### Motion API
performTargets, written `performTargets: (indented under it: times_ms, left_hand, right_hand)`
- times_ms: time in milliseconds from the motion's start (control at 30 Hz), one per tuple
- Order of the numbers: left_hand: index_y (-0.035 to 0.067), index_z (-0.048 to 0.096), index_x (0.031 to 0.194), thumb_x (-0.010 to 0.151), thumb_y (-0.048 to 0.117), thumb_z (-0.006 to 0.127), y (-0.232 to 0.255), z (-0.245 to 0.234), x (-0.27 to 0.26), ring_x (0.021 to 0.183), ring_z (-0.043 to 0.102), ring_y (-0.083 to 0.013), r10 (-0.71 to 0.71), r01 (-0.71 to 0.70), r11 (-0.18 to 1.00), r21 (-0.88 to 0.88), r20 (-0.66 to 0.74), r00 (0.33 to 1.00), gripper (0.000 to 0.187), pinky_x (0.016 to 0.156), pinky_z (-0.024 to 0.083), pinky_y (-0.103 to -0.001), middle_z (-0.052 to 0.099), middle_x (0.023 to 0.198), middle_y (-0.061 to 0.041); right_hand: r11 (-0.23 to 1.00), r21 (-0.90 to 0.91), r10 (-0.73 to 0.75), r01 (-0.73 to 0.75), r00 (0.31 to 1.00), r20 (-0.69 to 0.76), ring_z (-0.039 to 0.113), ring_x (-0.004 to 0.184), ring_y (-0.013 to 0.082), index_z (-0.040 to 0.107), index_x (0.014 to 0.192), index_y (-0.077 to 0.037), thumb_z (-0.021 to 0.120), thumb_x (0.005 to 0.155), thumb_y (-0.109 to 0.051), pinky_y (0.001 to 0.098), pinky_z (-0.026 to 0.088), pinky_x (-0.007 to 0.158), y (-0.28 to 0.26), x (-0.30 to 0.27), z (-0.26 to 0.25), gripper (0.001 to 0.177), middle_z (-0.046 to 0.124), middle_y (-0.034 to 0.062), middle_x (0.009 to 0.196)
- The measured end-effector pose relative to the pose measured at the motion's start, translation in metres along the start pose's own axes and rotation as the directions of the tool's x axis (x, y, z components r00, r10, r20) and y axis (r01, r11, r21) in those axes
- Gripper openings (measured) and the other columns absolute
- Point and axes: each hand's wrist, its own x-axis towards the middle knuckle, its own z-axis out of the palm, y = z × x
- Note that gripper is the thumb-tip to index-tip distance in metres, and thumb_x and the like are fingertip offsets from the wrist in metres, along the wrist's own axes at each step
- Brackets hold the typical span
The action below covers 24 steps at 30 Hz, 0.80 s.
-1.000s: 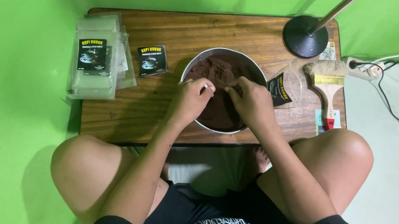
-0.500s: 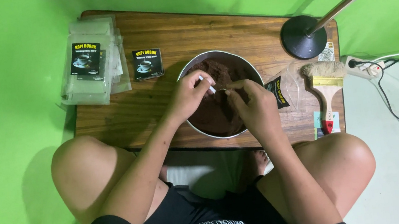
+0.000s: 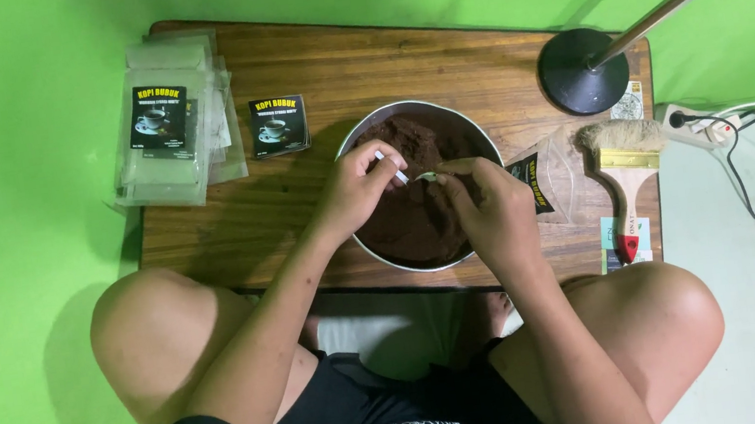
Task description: The person fills small plastic bags with ground coffee by scooping the powder from a container with a spoon and pouring it into the bags, then shaking the bags by hand to settle the contents.
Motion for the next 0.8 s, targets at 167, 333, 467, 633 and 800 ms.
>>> performTargets:
  times_ms: [167, 333, 467, 633, 800]
  left_hand:
    - [0.012, 0.073, 0.091, 0.096, 0.019, 0.062, -0.002, -0.001, 0.0, 0.07, 0.066, -0.014, 0.002, -0.002, 1.0, -0.023, -0.004, 1.0, 0.014, 0.07, 0.054, -0.026, 0.072, 0.072, -0.008]
    - [0.01, 0.072, 0.09, 0.095, 0.019, 0.062, -0.001, -0.001, 0.0, 0.07, 0.067, -0.0154, 0.014, -0.014, 0.999, -0.033, -0.008, 1.0, 0.014, 0.071, 0.055, -0.027, 0.073, 0.073, -0.01]
    - [0.012, 0.072, 0.09, 0.095, 0.02, 0.062, -0.003, -0.001, 0.001, 0.069, 0.068, -0.0146, 0.006, -0.007, 0.998, -0.06, -0.007, 1.0, 0.014, 0.065, 0.054, -0.024, 0.073, 0.072, -0.01]
    - [0.009, 0.073, 0.09, 0.095, 0.019, 0.062, -0.004, -0.004, 0.001, 0.069, 0.07, -0.0169, -0.011, 0.009, 0.992, -0.129, -0.014, 1.0, 0.015, 0.067, 0.057, -0.025, 0.073, 0.072, -0.013]
    - [0.01, 0.071, 0.088, 0.096, 0.019, 0.06, -0.003, -0.006, 0.001, 0.066, 0.068, -0.0128, -0.024, 0.022, 0.989, -0.144, -0.012, 1.0, 0.017, 0.057, 0.051, -0.02, 0.071, 0.07, -0.009]
  right_hand:
    - [0.999, 0.039, 0.031, -0.031, 1.0, -0.001, 0.074, 0.074, 0.0313, 0.075, 0.096, -0.005, 0.08, 0.091, -0.001, 0.0378, 0.056, 0.06, -0.002, -0.002, 0.0, 0.008, 0.077, 0.0109, 0.087]
    - [0.999, 0.049, 0.008, -0.008, 1.0, -0.002, 0.075, 0.079, 0.0312, 0.075, 0.096, -0.005, 0.081, 0.09, -0.001, 0.0382, 0.057, 0.064, 0.001, -0.003, -0.001, 0.01, 0.079, 0.0098, 0.09]
    - [0.998, 0.066, -0.021, 0.024, 0.999, -0.04, 0.075, 0.078, 0.0302, 0.075, 0.098, -0.006, 0.081, 0.092, -0.001, 0.0376, 0.057, 0.067, -0.002, -0.003, 0.001, 0.01, 0.078, 0.0083, 0.09]
    - [0.997, 0.012, -0.07, 0.071, 0.996, -0.06, 0.073, 0.077, 0.0302, 0.075, 0.097, -0.007, 0.082, 0.09, -0.002, 0.0399, 0.057, 0.067, 0.002, -0.005, 0.007, 0.011, 0.078, 0.0073, 0.09]
    - [0.988, 0.0, -0.152, 0.153, 0.985, -0.082, 0.071, 0.079, 0.0303, 0.073, 0.096, -0.008, 0.08, 0.092, -0.003, 0.0405, 0.056, 0.071, -0.002, -0.002, 0.006, 0.01, 0.077, 0.0057, 0.093]
